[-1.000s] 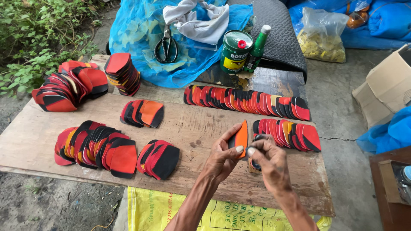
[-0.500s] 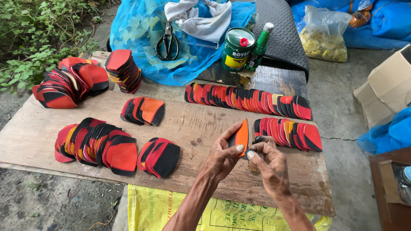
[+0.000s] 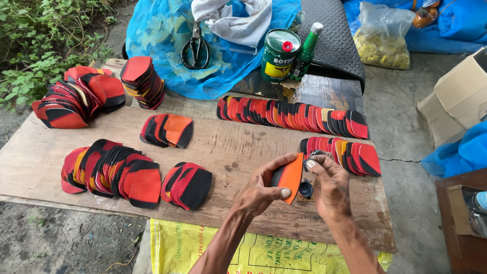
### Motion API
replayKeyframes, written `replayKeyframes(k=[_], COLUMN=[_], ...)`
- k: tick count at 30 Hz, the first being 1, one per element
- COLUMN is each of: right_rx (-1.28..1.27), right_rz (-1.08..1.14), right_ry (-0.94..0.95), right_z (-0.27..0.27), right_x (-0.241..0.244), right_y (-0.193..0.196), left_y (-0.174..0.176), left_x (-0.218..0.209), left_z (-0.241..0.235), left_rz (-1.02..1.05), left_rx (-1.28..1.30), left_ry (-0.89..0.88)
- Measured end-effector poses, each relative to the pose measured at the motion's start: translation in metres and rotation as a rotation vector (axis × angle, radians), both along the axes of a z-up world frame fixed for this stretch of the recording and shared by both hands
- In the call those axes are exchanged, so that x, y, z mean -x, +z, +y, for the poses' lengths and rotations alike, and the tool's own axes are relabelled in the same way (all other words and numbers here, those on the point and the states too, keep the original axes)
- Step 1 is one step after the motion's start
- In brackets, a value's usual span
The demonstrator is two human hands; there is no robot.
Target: The person applies glue to the edges of red and black shoe sole parts using a small brush. They pick up each piece from a stack, apply the adhesive, and place it back down on the wooden table.
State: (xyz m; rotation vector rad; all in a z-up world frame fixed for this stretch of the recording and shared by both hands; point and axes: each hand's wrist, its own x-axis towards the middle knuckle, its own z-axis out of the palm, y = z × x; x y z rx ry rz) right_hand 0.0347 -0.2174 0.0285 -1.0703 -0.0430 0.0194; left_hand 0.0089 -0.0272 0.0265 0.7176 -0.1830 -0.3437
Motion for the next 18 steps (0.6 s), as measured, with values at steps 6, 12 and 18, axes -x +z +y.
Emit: replayKeyframes(k=[6,12,18], right_rx=[-0.053,-0.074,-0.085], right_rz=[0.055,0.116,0.136], right_ry=[-0.013,0.011,0.074], right_z=[-0.0032,-0.0054,-0.0044], right_x=[-0.0055,-0.006,-0.0093], right_y=[0.004,0.0063,0.0082], left_y=[0.0037,0.001,-0.0009], left_x=[0.0014,-0.0001,-0.0033], left_z=[0.0033,0.0043,0.0066], left_rz=[-0.003,0.0,-0.001], left_rx=[-0.061,-0.077,-0.059], left_ry=[-0.036,-0.054,-0.054])
